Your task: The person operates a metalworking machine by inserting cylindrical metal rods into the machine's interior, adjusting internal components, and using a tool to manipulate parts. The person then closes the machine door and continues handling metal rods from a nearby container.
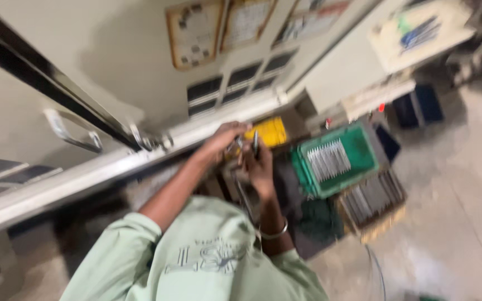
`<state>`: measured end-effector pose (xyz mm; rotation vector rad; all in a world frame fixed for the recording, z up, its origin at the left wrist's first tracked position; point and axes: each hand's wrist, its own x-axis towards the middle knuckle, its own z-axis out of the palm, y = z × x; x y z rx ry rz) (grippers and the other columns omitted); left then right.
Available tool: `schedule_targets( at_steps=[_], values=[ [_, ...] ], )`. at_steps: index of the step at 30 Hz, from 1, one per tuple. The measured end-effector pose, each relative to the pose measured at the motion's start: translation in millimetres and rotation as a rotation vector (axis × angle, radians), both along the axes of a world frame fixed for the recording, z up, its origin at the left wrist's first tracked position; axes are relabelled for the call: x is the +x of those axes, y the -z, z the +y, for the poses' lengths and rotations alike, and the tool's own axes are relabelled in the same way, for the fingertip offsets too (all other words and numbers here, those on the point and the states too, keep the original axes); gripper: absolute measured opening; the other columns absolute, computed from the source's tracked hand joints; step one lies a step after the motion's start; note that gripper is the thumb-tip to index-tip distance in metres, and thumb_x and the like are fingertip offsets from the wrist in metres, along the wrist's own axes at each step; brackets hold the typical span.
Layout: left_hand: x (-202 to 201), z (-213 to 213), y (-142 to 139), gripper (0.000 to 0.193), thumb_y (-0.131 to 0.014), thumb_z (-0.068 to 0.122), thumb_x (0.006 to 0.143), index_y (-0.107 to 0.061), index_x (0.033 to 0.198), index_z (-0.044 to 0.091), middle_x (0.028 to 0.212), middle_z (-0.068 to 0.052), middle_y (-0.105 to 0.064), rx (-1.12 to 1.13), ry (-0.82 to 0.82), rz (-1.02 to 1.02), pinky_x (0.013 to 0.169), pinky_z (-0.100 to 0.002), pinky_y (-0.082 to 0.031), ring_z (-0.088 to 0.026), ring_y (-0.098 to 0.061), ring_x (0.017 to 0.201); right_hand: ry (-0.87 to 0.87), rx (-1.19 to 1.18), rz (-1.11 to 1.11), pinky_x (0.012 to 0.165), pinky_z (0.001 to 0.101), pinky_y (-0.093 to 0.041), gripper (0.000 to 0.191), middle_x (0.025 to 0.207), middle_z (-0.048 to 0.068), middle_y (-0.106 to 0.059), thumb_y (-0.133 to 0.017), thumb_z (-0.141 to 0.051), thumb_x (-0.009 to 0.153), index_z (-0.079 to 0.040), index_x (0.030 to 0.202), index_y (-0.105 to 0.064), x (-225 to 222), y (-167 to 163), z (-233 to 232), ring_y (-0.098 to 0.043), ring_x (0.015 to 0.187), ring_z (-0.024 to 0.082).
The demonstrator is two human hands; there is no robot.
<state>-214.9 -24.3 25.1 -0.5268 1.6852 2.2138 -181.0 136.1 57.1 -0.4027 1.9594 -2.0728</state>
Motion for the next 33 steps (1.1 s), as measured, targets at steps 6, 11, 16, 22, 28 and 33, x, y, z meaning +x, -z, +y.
schedule_targets(
  at_steps=[6, 11, 16, 22, 28, 33],
  values=[
    [19.1, -12.3, -18.0, 0.026, -0.066, 0.027, 0.097, -0.070, 0.101, 0.001, 0.073, -0.005, -0.066, 0.142, -0.080, 0.147, 0.036, -0.026, -0.032, -0.010, -0.051, 0.047, -0.134, -0.095, 0.041, 0.046, 0.0205, -0.036, 0.012, 0.067, 0.001, -0.058, -0.055, -0.017, 0.109, -0.005, 0.109, -0.058, 0.2, 6.8, -14.1, -0.046, 0.051, 0.004],
    [33.7, -13.7, -38.3, 0.022, -0.067, 0.025, 0.098, -0.066, 0.098, 0.002, 0.067, -0.002, -0.061, 0.227, -0.107, 0.107, 0.032, -0.024, -0.024, -0.006, -0.042, 0.040, -0.127, -0.090, -0.029, 0.044, 0.0211, -0.036, 0.010, 0.065, 0.001, -0.058, -0.056, -0.017, 0.106, -0.007, 0.108, -0.057, -1.1, 16.7, -17.6, -0.046, 0.049, 0.004],
    [40.6, -11.7, -54.2, 0.022, -0.065, 0.025, 0.097, -0.065, 0.099, 0.003, 0.062, -0.003, -0.058, 0.224, -0.120, 0.089, 0.030, -0.025, -0.022, -0.009, -0.041, 0.036, -0.172, -0.149, -0.005, 0.044, 0.0213, -0.033, 0.011, 0.064, 0.001, -0.056, -0.056, -0.017, 0.107, -0.006, 0.106, -0.058, 1.8, 18.0, -17.4, -0.043, 0.048, 0.005],
    [44.2, -7.0, -57.5, 0.022, -0.061, 0.025, 0.099, -0.062, 0.096, 0.003, 0.058, -0.004, -0.056, 0.233, -0.110, 0.108, 0.030, -0.027, -0.025, -0.012, -0.044, 0.034, -0.173, -0.166, 0.014, 0.043, 0.0215, -0.033, 0.009, 0.065, 0.002, -0.057, -0.057, -0.014, 0.106, -0.006, 0.106, -0.058, 0.2, 14.5, -15.6, -0.044, 0.049, 0.005],
    [39.8, -4.7, -47.8, 0.022, -0.062, 0.024, 0.100, -0.060, 0.095, 0.003, 0.059, -0.001, -0.055, 0.258, -0.097, 0.178, 0.030, -0.023, -0.022, -0.006, -0.039, 0.035, -0.172, -0.165, 0.039, 0.043, 0.0219, -0.034, 0.008, 0.066, 0.003, -0.058, -0.057, -0.013, 0.106, -0.006, 0.105, -0.057, -1.7, 16.1, -13.6, -0.045, 0.048, 0.005],
    [38.9, -4.0, -49.7, 0.024, -0.063, 0.026, 0.100, -0.061, 0.094, 0.003, 0.058, -0.002, -0.055, 0.218, -0.103, 0.168, 0.030, -0.024, -0.023, -0.007, -0.040, 0.034, -0.169, -0.133, 0.048, 0.043, 0.0219, -0.034, 0.007, 0.065, 0.003, -0.057, -0.056, -0.014, 0.105, -0.006, 0.106, -0.057, -2.6, 11.4, -12.6, -0.045, 0.047, 0.005]
  ],
)
